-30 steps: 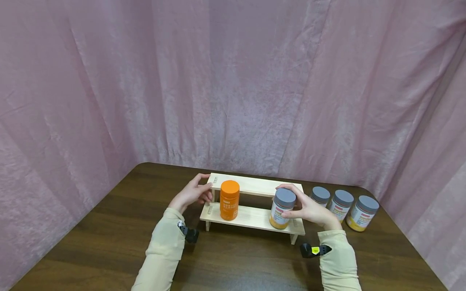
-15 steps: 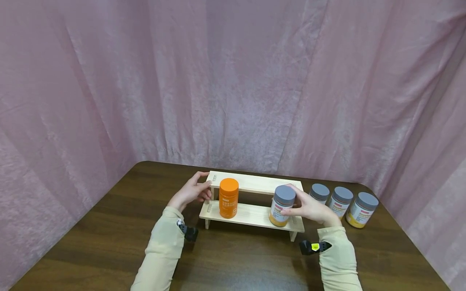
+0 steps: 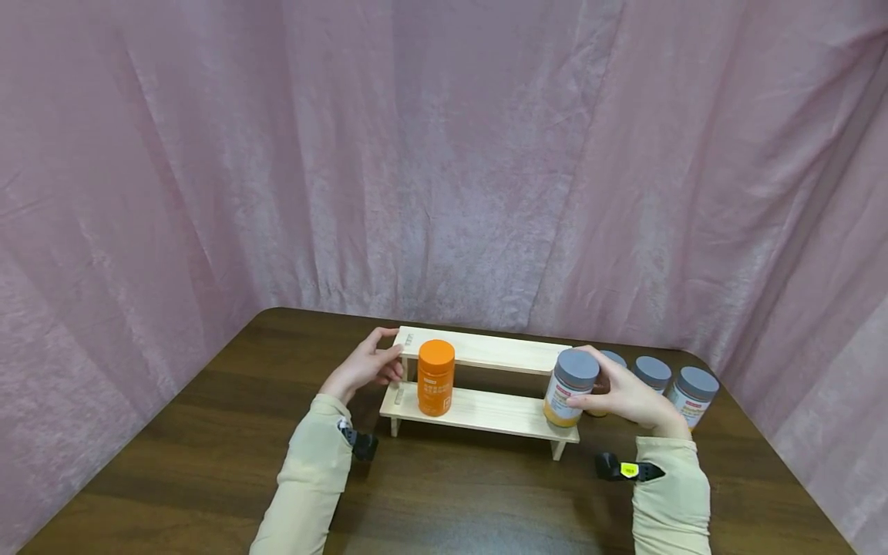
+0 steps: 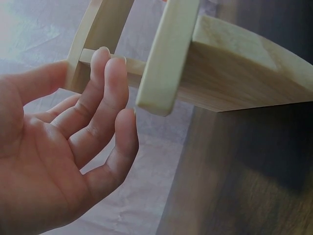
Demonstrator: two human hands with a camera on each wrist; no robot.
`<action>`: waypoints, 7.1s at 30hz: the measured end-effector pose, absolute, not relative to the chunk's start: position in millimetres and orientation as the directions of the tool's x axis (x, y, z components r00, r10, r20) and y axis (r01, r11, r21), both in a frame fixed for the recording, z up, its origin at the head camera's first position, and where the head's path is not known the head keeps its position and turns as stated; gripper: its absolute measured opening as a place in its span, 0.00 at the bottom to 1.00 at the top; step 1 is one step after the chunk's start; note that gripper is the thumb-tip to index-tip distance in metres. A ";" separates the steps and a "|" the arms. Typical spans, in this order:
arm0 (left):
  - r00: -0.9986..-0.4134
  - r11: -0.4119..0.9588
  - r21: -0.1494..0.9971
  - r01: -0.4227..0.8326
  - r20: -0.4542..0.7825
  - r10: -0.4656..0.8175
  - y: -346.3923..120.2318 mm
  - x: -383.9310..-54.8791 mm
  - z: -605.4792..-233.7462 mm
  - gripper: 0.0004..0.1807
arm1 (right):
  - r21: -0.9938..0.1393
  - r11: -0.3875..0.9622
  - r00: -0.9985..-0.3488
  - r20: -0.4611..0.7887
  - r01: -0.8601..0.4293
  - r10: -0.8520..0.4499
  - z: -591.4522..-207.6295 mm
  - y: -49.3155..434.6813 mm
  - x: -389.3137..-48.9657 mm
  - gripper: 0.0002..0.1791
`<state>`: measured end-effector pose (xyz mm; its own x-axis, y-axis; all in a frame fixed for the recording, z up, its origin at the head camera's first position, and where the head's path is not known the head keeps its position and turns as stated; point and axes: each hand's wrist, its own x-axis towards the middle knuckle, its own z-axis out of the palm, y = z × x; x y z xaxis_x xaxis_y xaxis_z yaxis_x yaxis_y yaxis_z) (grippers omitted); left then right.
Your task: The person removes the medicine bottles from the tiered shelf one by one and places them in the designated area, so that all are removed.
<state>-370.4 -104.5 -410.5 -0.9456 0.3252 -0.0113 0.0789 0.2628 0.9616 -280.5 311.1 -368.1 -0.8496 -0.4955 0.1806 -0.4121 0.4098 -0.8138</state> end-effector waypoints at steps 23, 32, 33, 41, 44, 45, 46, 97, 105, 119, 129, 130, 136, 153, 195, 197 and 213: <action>-0.947 0.262 0.962 0.075 -0.013 0.320 -105.1 -373.9 -413.4 0.26 | -0.844 0.432 -0.933 0.197 -0.318 -0.302 -393.7 376.0 -265.1 0.30; -0.944 0.252 0.964 0.084 -0.005 0.331 -105.6 -374.6 -414.6 0.27 | -0.839 0.473 -0.951 0.155 -0.269 -0.267 -403.3 380.8 -266.6 0.34; -0.944 0.250 0.965 0.083 -0.004 0.330 -105.4 -374.6 -414.8 0.27 | -0.840 0.471 -0.951 0.155 -0.270 -0.268 -403.5 381.0 -266.4 0.34; -0.942 0.241 0.967 0.082 -0.004 0.335 -103.9 -373.8 -413.9 0.27 | -0.822 0.497 -0.950 0.161 -0.279 -0.267 -403.5 381.0 -264.9 0.38; -0.942 0.242 0.967 0.079 -0.007 0.336 -104.1 -373.5 -413.6 0.27 | -0.823 0.489 -0.947 0.172 -0.290 -0.272 -404.3 381.1 -264.9 0.37; -0.942 0.242 0.967 0.078 -0.008 0.335 -104.2 -373.3 -413.5 0.27 | -0.825 0.483 -0.945 0.176 -0.294 -0.275 -404.5 381.0 -264.8 0.37; -0.942 0.241 0.967 0.077 -0.009 0.336 -104.1 -373.1 -413.5 0.27 | -0.828 0.477 -0.944 0.177 -0.296 -0.278 -404.8 381.2 -264.5 0.37; -0.940 0.238 0.968 0.074 -0.012 0.342 -107.0 -373.5 -414.1 0.27 | -0.789 0.378 -0.859 0.348 -0.485 -0.376 -382.1 369.6 -267.8 0.29; -0.940 0.248 0.966 0.076 -0.013 0.341 -105.8 -373.1 -414.8 0.27 | -0.896 0.163 -0.911 0.409 -0.412 -0.053 -374.2 347.3 -275.1 0.15; -0.938 0.245 0.967 0.065 -0.024 0.345 -101.9 -374.6 -411.1 0.26 | -0.929 -0.161 -0.936 0.346 -0.332 -0.068 -359.5 326.4 -279.7 0.11; -0.936 0.262 0.962 0.075 -0.022 0.351 -102.3 -375.8 -411.0 0.28 | -0.949 -0.048 -0.939 0.315 -0.311 -0.141 -359.8 293.9 -293.5 0.17; -0.936 0.264 0.961 0.077 -0.022 0.352 -102.5 -375.5 -410.9 0.28 | -0.952 -0.043 -0.942 0.305 -0.302 -0.143 -360.8 290.0 -295.1 0.18; -0.935 0.272 0.960 0.070 -0.032 0.354 -103.8 -373.6 -410.8 0.28 | -0.968 -0.026 -0.955 0.250 -0.249 -0.158 -366.8 267.6 -302.6 0.23; -0.932 0.270 0.960 0.073 -0.031 0.362 -104.3 -375.3 -411.9 0.29 | -0.973 -0.034 -0.950 0.228 -0.226 -0.213 -373.7 240.9 -310.5 0.32; -0.937 0.271 0.960 0.072 -0.028 0.348 -101.6 -375.9 -411.4 0.28 | -0.983 0.041 -0.940 0.161 -0.181 -0.301 -380.0 177.9 -306.0 0.27; -0.936 0.271 0.960 0.074 -0.027 0.352 -100.7 -376.4 -410.6 0.28 | -0.981 0.045 -0.942 0.167 -0.188 -0.292 -381.2 175.0 -306.4 0.26; -0.931 0.280 0.956 0.086 -0.023 0.364 -95.7 -379.0 -407.9 0.28 | -0.932 0.214 -0.947 0.253 -0.293 -0.197 -403.0 133.1 -301.8 0.30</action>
